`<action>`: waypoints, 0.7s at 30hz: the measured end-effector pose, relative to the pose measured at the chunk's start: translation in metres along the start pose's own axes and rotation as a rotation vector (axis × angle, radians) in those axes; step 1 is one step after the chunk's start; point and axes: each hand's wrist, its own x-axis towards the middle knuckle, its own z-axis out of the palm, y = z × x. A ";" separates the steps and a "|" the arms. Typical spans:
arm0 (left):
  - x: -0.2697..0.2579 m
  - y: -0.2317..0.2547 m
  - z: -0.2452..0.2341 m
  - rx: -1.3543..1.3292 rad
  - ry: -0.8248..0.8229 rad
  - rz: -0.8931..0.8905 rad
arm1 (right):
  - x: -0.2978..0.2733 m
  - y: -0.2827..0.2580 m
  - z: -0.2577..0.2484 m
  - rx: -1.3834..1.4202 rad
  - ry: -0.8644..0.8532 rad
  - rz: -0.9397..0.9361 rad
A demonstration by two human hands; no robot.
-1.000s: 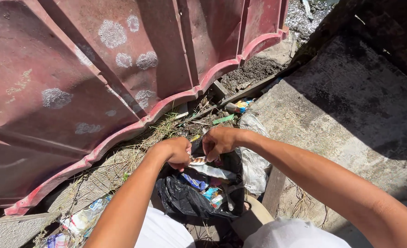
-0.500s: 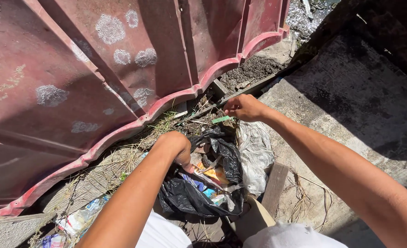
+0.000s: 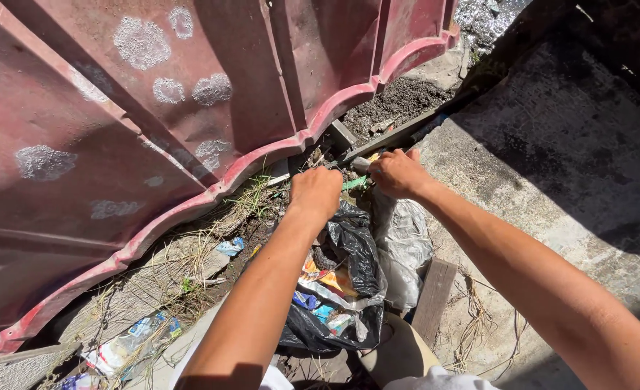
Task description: Picking up litter and trash from the ground and placing it into a black plastic garbage bag.
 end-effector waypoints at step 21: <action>0.073 0.016 0.044 0.138 -0.070 0.088 | 0.025 -0.011 -0.018 -0.123 -0.173 0.139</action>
